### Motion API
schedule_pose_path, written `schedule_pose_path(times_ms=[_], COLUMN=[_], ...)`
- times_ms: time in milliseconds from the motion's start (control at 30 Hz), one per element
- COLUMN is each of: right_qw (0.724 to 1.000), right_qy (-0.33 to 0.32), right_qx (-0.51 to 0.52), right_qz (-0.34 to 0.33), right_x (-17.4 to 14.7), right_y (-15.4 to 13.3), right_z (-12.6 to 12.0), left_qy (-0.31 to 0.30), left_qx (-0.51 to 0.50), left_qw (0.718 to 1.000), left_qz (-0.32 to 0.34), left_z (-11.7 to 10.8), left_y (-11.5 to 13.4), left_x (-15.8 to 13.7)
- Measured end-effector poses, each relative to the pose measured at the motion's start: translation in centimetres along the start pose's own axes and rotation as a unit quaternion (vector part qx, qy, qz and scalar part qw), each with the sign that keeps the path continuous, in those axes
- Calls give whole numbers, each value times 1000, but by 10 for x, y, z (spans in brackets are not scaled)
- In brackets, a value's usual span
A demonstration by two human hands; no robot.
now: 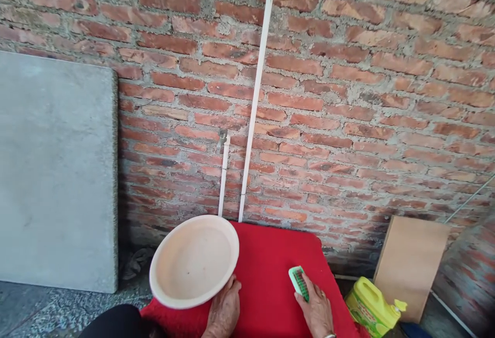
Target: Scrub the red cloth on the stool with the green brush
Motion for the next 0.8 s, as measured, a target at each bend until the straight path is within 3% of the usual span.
schedule_pose_path(times_ms=[100,267,333,400,467,633,700,800], right_qw=[1000,993,990,991,997,988,982,990], right_qy=[-5,-54,-67,-63,-41,44,58,53], right_qx=[9,65,72,64,35,-71,-78,-43], right_qz=[-6,-85,-102,-94,-58,128,161,123], right_x=[-6,-21,-24,-25,-26,-36,-40,-38], right_y=[-29,-113,-124,-111,-76,26,36,5], right_z=[-2,7,10,8,-1,-35,-42,-34], left_qy=[30,57,58,60,61,61,65,71], left_qx=[-2,-17,-11,-4,-7,-19,-17,-14], left_qw=[999,998,998,997,997,997,997,996], left_qz=[13,26,32,38,42,36,36,44], left_z=[2,12,14,14,11,3,2,2], left_y=[-3,-10,-11,-11,-9,-4,-4,-5], left_x=[1,5,7,7,5,2,1,1])
Point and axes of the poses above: each hand's wrist, its own x-axis towards the middle knuckle, its own z-axis out of the palm, y = z × x, the point moved 2 cm from there along x, towards the middle knuckle, and after that the axes turned 10 degrees about -z, right-handed, at the moved point
